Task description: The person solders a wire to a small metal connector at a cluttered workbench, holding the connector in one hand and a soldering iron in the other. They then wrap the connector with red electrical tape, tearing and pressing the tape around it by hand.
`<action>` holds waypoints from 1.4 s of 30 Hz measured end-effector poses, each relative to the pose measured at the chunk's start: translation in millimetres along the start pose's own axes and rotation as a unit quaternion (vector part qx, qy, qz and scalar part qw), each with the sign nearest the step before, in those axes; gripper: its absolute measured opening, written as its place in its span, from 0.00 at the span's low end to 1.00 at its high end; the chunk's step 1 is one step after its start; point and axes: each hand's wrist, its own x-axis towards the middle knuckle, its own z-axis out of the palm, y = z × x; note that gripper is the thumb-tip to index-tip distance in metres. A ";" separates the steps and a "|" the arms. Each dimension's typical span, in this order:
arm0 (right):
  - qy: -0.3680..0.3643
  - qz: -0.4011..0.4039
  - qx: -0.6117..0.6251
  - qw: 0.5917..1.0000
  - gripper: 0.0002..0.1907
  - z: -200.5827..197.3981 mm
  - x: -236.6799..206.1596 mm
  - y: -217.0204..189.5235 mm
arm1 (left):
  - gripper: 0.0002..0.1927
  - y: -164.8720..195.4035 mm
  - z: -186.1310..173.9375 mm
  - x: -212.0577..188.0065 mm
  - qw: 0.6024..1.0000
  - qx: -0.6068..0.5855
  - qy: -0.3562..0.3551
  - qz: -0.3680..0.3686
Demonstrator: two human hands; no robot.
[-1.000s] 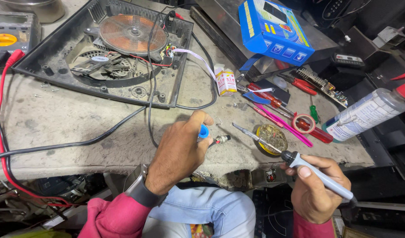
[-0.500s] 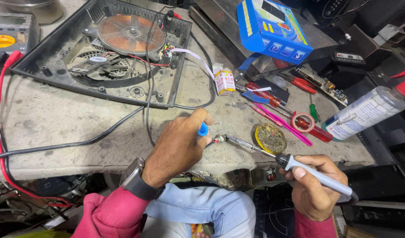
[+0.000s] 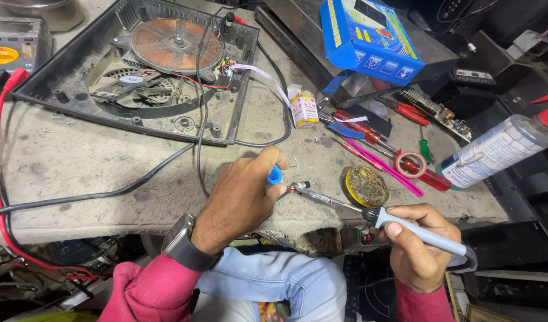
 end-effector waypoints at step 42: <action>-0.046 -0.022 -0.049 0.998 0.11 1.4 10.1 -11.3 | 0.16 -0.5 2.0 -0.5 0.999 -0.011 0.004 0.042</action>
